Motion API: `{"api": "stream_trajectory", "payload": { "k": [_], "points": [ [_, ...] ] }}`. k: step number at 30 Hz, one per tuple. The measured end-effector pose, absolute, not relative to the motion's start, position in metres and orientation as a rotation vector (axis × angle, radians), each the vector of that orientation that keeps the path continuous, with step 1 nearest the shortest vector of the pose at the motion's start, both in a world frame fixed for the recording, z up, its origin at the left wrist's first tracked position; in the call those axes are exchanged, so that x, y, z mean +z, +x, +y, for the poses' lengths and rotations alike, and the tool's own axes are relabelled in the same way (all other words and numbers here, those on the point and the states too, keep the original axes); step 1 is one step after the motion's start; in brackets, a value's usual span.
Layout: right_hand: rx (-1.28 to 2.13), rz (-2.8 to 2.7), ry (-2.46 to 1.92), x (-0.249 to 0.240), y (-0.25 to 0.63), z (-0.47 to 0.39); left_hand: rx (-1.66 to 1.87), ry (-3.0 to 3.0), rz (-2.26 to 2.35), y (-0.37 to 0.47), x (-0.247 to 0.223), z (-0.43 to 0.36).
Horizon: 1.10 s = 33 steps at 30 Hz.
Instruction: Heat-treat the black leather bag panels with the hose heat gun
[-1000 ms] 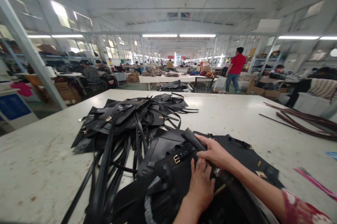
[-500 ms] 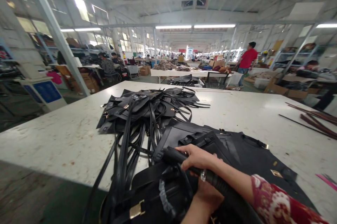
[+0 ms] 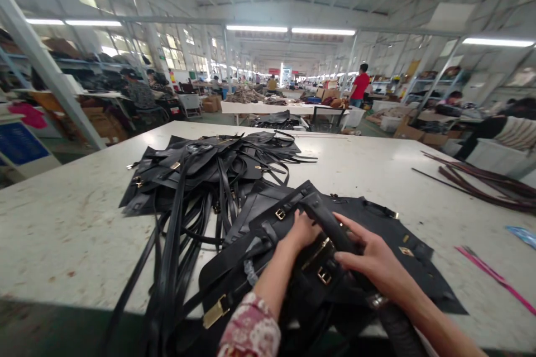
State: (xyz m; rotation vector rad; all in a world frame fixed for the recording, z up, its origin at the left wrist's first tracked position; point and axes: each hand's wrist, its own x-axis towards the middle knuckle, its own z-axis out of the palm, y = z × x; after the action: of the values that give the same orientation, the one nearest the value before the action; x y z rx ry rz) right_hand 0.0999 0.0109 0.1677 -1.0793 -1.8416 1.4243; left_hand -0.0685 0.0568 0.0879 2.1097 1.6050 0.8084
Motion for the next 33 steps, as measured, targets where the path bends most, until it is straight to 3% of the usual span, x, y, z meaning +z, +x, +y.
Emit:
{"api": "stream_trajectory", "payload": {
  "k": [7,15,23,33],
  "points": [
    [1.581,-2.016,-1.228,0.143,0.154,-0.037,0.449,2.209,1.74,-0.173,0.073,0.001],
    [1.921,-1.984,-1.234,0.136,0.106,-0.053,0.418,2.224,1.942,-0.18,0.047,-0.009],
    [1.691,-2.022,-1.085,0.129,0.061,-0.03,0.453,2.25,1.96,-0.184,0.04,-0.006],
    [1.601,-2.151,-1.28,0.146,0.148,-0.074,0.526,2.223,1.959,-0.185,0.037,-0.004]
  ]
}}
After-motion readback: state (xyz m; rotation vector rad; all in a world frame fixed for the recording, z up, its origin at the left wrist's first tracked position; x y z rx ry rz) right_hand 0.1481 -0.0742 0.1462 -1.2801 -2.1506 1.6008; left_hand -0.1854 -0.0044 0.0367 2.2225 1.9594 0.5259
